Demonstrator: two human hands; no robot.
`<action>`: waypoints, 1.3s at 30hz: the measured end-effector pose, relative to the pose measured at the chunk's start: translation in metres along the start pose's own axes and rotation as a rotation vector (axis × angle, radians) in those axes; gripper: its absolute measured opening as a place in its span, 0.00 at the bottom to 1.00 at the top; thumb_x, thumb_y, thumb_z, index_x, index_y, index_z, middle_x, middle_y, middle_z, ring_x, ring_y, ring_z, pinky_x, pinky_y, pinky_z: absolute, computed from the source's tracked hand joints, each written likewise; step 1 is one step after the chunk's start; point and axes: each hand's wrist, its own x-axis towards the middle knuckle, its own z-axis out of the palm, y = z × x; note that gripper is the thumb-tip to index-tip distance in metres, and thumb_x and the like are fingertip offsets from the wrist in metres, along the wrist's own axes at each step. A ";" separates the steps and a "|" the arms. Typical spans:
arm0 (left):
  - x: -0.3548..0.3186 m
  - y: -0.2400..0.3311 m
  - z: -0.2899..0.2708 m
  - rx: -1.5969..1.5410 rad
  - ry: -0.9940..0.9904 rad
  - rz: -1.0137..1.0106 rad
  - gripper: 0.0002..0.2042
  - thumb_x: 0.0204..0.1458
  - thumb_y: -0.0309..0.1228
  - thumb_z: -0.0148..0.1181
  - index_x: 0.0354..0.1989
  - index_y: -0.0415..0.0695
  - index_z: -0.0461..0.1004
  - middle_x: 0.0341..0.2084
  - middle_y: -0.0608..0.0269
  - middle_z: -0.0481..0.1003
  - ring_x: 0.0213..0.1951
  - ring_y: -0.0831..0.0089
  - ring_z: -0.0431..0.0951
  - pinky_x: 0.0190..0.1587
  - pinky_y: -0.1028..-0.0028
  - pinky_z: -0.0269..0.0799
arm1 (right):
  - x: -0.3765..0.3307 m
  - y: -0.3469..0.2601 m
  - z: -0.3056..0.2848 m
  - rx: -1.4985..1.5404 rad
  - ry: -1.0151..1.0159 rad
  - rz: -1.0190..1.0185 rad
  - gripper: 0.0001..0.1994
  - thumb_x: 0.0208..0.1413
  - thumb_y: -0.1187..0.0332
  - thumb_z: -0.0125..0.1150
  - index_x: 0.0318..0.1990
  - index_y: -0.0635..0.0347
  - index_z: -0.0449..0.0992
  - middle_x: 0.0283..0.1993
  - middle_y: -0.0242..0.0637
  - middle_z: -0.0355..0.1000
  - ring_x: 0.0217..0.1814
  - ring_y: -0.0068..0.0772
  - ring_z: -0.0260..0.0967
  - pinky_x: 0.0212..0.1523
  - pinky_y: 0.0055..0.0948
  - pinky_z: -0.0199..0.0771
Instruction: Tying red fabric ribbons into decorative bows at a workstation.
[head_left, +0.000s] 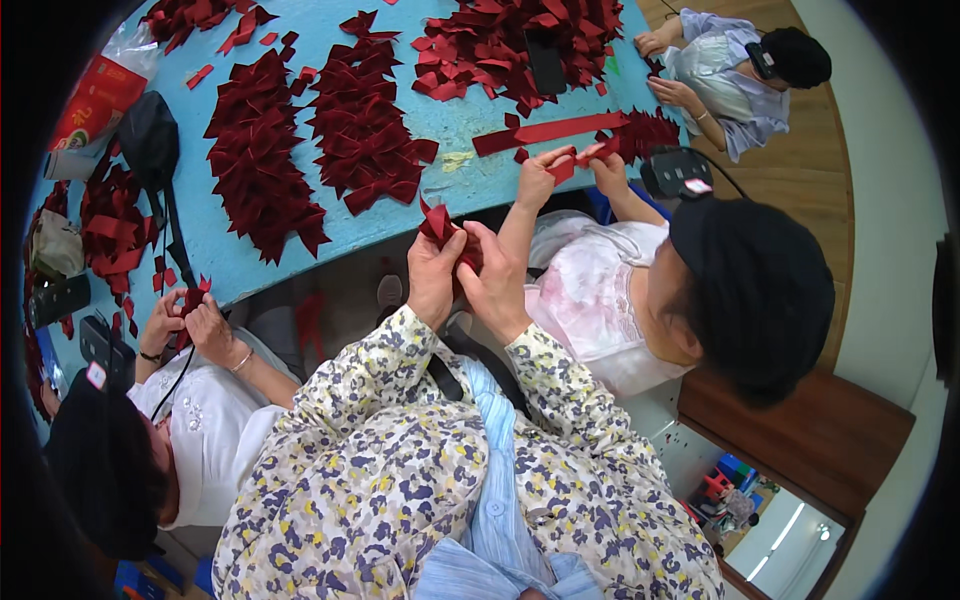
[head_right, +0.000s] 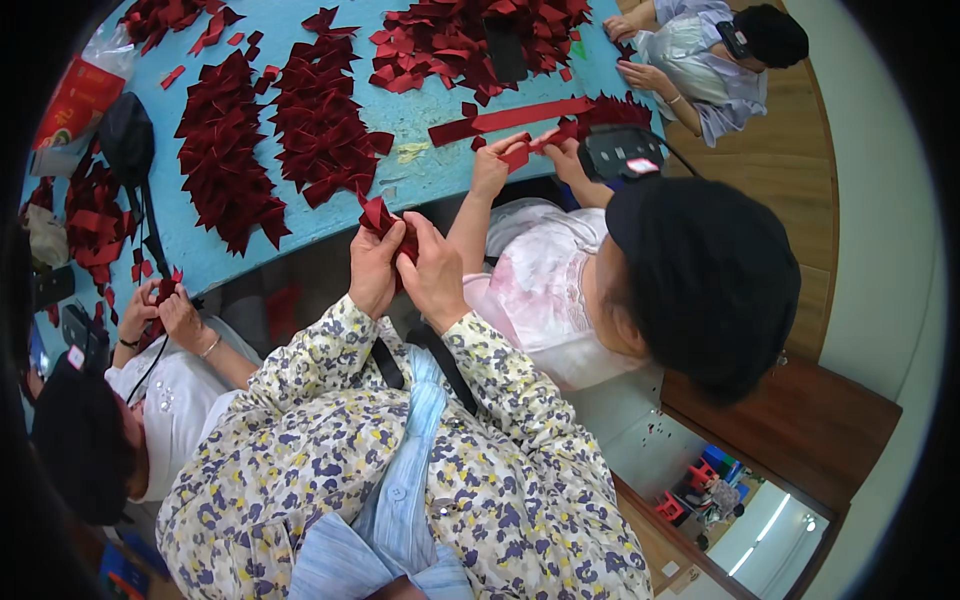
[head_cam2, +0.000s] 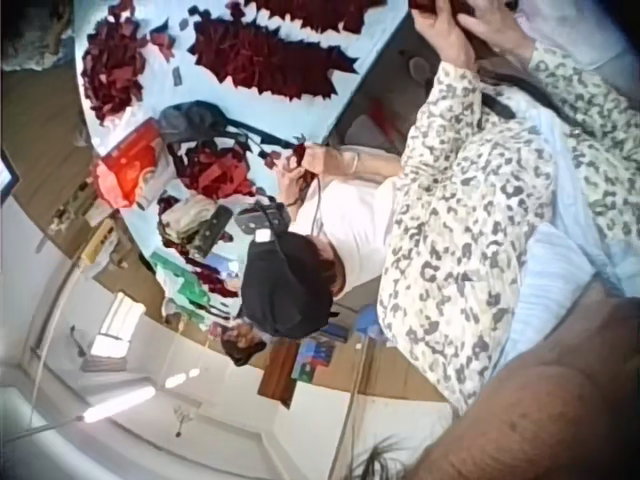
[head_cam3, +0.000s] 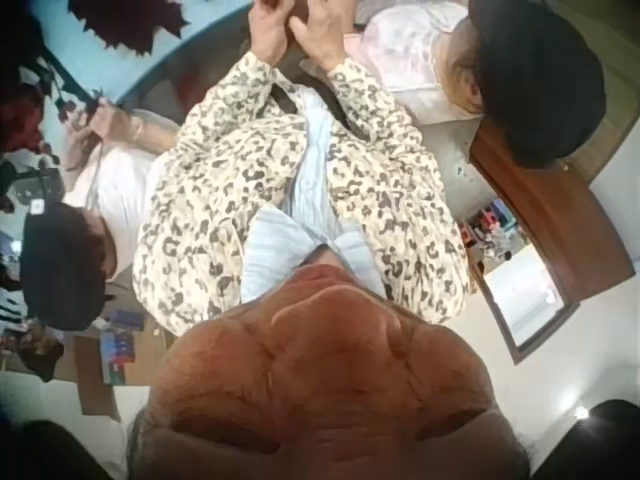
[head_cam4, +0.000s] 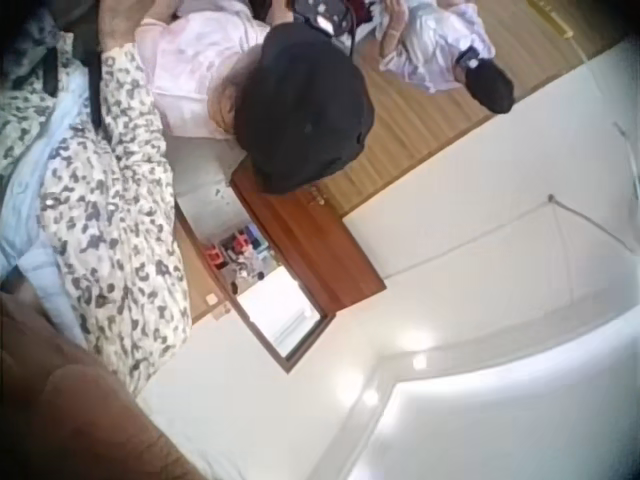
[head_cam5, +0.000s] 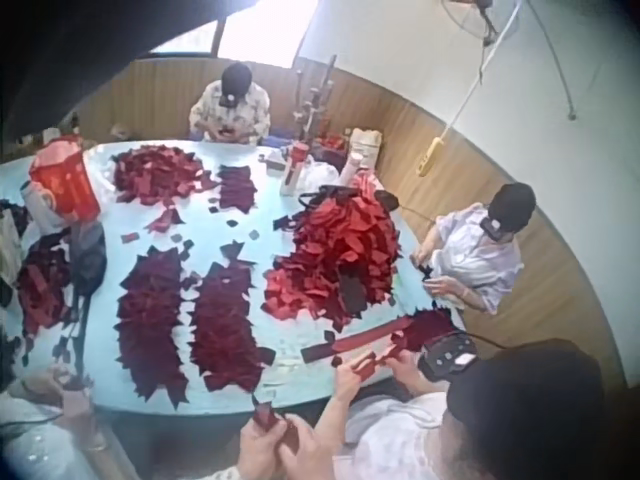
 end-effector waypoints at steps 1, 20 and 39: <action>0.015 0.005 -0.003 -0.009 -0.003 -0.010 0.06 0.55 0.24 0.55 0.40 0.40 0.68 0.37 0.62 0.75 0.39 0.76 0.75 0.43 0.78 0.70 | 0.016 0.009 0.012 -0.011 0.001 0.007 0.26 0.45 0.72 0.58 0.55 0.63 0.61 0.43 0.48 0.70 0.44 0.51 0.69 0.43 0.40 0.70; 0.111 -0.010 0.015 0.440 0.077 0.212 0.07 0.54 0.24 0.57 0.39 0.39 0.69 0.35 0.65 0.74 0.38 0.81 0.72 0.42 0.80 0.67 | 0.098 0.042 0.008 0.483 0.030 0.150 0.31 0.49 0.81 0.47 0.64 0.59 0.55 0.66 0.46 0.50 0.67 0.38 0.50 0.66 0.36 0.48; 0.229 -0.052 -0.011 0.244 -0.191 -0.342 0.06 0.54 0.23 0.52 0.40 0.40 0.67 0.33 0.57 0.77 0.31 0.77 0.76 0.34 0.79 0.69 | 0.265 0.220 -0.119 -0.433 0.133 0.271 0.14 0.62 0.69 0.39 0.42 0.72 0.70 0.23 0.42 0.71 0.26 0.35 0.73 0.29 0.29 0.73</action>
